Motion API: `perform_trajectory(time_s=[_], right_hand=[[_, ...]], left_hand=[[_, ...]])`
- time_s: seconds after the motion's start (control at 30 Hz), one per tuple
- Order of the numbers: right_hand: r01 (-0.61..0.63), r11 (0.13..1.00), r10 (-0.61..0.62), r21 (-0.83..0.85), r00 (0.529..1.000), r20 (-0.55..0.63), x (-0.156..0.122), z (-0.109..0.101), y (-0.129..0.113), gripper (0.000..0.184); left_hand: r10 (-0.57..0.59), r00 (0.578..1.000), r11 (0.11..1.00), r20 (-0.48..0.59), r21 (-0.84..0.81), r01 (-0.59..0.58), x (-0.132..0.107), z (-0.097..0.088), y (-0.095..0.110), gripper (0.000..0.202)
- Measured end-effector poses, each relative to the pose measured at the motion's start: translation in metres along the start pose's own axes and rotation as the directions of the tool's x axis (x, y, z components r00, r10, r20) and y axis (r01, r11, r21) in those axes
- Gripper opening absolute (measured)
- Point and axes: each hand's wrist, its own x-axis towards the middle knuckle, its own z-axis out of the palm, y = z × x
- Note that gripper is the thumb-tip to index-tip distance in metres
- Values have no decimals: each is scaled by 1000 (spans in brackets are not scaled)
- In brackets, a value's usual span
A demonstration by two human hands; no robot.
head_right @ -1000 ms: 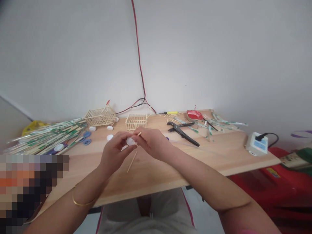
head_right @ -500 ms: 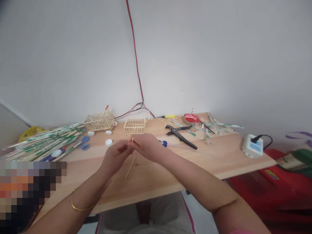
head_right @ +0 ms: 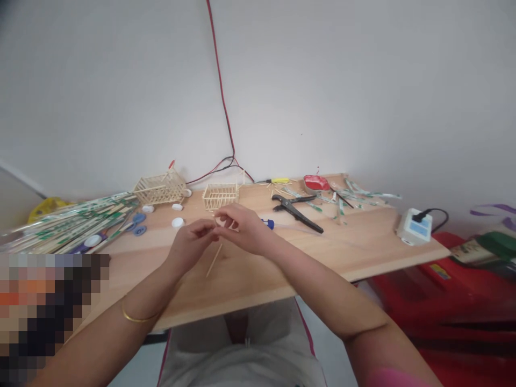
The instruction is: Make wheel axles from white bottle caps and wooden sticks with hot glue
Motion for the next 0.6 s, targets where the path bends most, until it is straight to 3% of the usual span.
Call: perform_trajectory(time_s=[0.23, 0.43, 0.6], right_hand=[[-40, 999, 43, -36, 994, 97, -13, -4, 4, 34], [-75, 997, 75, -19, 997, 9, -18, 15, 3, 17], [-97, 994, 96, -49, 995, -34, -16, 25, 6, 23]], left_hand=[[16, 998, 994, 56, 109, -22, -8, 9, 8, 9], [-28, 997, 1000, 71, 7, 28, -9, 10, 9, 11], [-103, 993, 994, 59, -32, 105, -4, 8, -3, 13]])
